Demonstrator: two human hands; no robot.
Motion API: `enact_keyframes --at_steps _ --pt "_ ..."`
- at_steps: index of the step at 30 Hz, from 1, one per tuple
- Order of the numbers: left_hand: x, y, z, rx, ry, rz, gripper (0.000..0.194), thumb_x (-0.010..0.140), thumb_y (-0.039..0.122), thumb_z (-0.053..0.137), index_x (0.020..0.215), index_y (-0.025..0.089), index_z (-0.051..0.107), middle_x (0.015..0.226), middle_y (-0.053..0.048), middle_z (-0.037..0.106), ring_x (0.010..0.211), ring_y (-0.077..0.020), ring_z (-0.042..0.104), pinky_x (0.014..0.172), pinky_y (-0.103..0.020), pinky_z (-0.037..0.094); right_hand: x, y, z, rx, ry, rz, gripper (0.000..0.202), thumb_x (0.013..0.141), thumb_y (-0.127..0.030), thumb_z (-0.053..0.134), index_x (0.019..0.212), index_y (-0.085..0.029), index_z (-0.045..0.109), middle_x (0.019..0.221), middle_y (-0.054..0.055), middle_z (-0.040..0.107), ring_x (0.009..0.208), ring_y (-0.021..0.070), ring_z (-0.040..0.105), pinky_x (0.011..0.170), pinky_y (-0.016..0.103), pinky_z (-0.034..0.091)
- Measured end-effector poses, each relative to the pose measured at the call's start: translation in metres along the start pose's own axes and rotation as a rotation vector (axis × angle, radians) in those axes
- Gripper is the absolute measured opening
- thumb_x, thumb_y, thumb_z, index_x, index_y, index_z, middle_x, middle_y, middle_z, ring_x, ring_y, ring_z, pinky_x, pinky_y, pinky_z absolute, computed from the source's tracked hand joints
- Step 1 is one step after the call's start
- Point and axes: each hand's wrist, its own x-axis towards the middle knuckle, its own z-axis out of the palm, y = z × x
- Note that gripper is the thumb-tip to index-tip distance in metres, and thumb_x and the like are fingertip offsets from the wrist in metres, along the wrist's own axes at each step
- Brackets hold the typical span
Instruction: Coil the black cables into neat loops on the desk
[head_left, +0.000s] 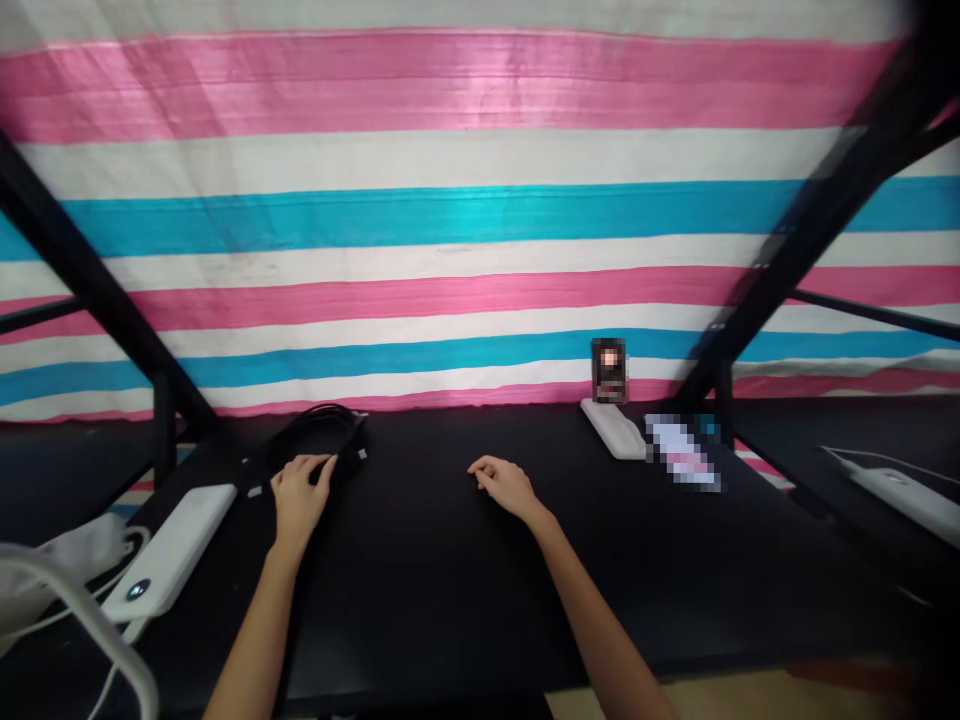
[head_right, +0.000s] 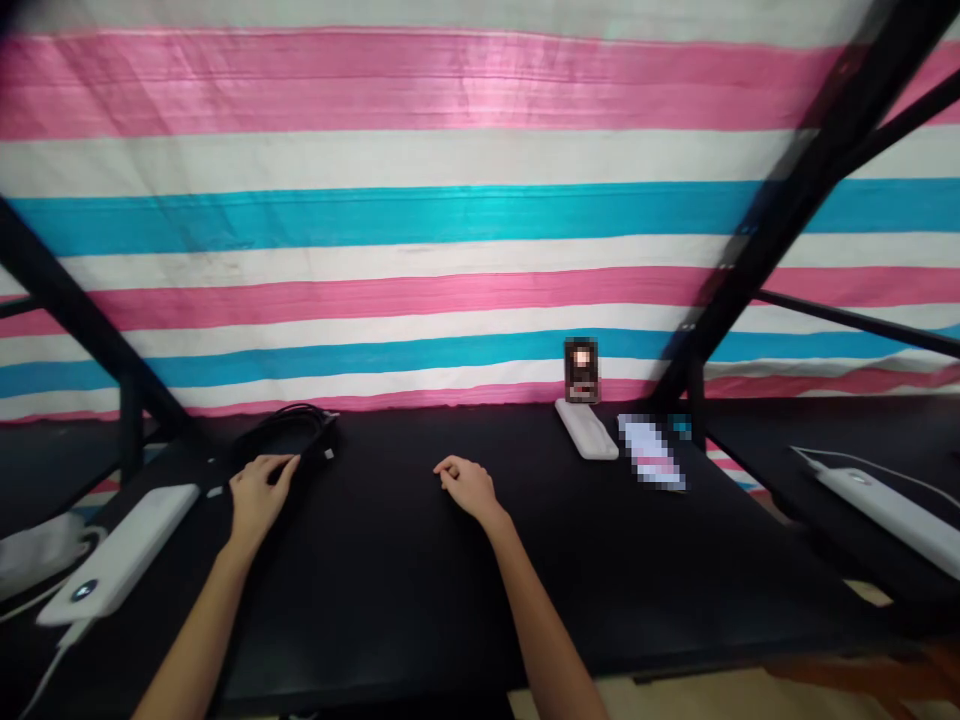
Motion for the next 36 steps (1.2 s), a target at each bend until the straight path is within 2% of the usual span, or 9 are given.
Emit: enact_keyframes --at_steps 3,6,9,12,18,25,32,36 --pt "-0.001 0.007 -0.004 -0.102 0.041 -0.014 0.033 0.088 0.037 0.037 0.089 0.021 0.066 0.089 -0.005 0.065 0.087 -0.0193 0.057 0.082 -0.033 0.036 0.000 0.001 0.000 0.012 -0.011 0.002 0.020 0.081 -0.030 0.046 0.089 -0.028 0.065 0.074 -0.005 0.068 0.071 0.0130 0.061 0.062 0.022 0.036" --pt "-0.001 0.008 -0.005 -0.053 0.070 -0.010 0.028 0.083 0.041 0.048 0.092 0.022 0.067 0.092 -0.005 0.065 0.091 -0.0202 0.056 0.085 -0.034 0.035 0.002 0.002 0.001 0.009 -0.018 0.009 0.020 0.081 -0.031 0.046 0.088 -0.028 0.065 0.074 -0.005 0.068 0.071 0.0136 0.061 0.062 0.023 0.036" --pt "-0.002 0.005 -0.002 0.073 -0.084 0.001 0.028 0.076 0.043 0.058 0.094 0.023 0.067 0.093 -0.005 0.065 0.092 -0.0227 0.056 0.083 -0.036 0.035 0.004 0.002 0.002 -0.013 -0.022 0.024 0.021 0.080 -0.030 0.047 0.088 -0.029 0.066 0.074 -0.005 0.068 0.074 0.0144 0.061 0.063 0.023 0.036" --pt "-0.003 0.001 -0.001 0.131 -0.183 0.022 0.023 0.080 0.036 0.055 0.093 0.022 0.067 0.091 -0.005 0.066 0.089 -0.0220 0.057 0.082 -0.037 0.034 0.004 0.000 0.001 -0.021 -0.029 0.027 0.021 0.080 -0.029 0.046 0.089 -0.029 0.065 0.074 -0.005 0.068 0.074 0.0145 0.061 0.063 0.024 0.035" --pt "-0.002 0.002 -0.003 0.094 -0.086 0.047 0.024 0.085 0.034 0.047 0.095 0.021 0.065 0.096 -0.005 0.067 0.093 -0.0211 0.057 0.085 -0.037 0.032 0.001 -0.004 -0.001 -0.019 -0.044 0.025 0.021 0.079 -0.029 0.047 0.089 -0.029 0.065 0.075 -0.005 0.068 0.074 0.0145 0.060 0.063 0.024 0.035" --pt "-0.002 0.003 0.000 0.049 -0.074 -0.022 0.028 0.087 0.033 0.040 0.079 0.020 0.063 0.086 -0.005 0.065 0.086 -0.0212 0.056 0.082 -0.037 0.032 0.002 0.000 -0.001 -0.025 -0.051 0.011 0.022 0.079 -0.029 0.046 0.090 -0.029 0.065 0.076 -0.005 0.068 0.074 0.0147 0.061 0.062 0.023 0.036" --pt "-0.002 0.003 -0.002 -0.014 0.154 -0.127 0.026 0.089 0.027 0.035 0.079 0.019 0.058 0.081 -0.004 0.062 0.083 -0.0191 0.056 0.076 -0.032 0.036 0.004 0.001 -0.001 -0.072 -0.090 0.021 0.025 0.077 -0.026 0.045 0.093 -0.029 0.064 0.079 -0.004 0.068 0.078 0.0161 0.061 0.062 0.024 0.036" --pt "0.000 0.005 -0.011 -0.005 0.382 -0.238 0.029 0.091 0.027 0.028 0.082 0.018 0.055 0.081 -0.006 0.061 0.081 -0.0193 0.055 0.077 -0.033 0.036 0.005 0.002 0.000 -0.078 -0.079 0.002 0.024 0.079 -0.029 0.044 0.092 -0.030 0.064 0.079 -0.004 0.068 0.078 0.0166 0.061 0.064 0.025 0.037"
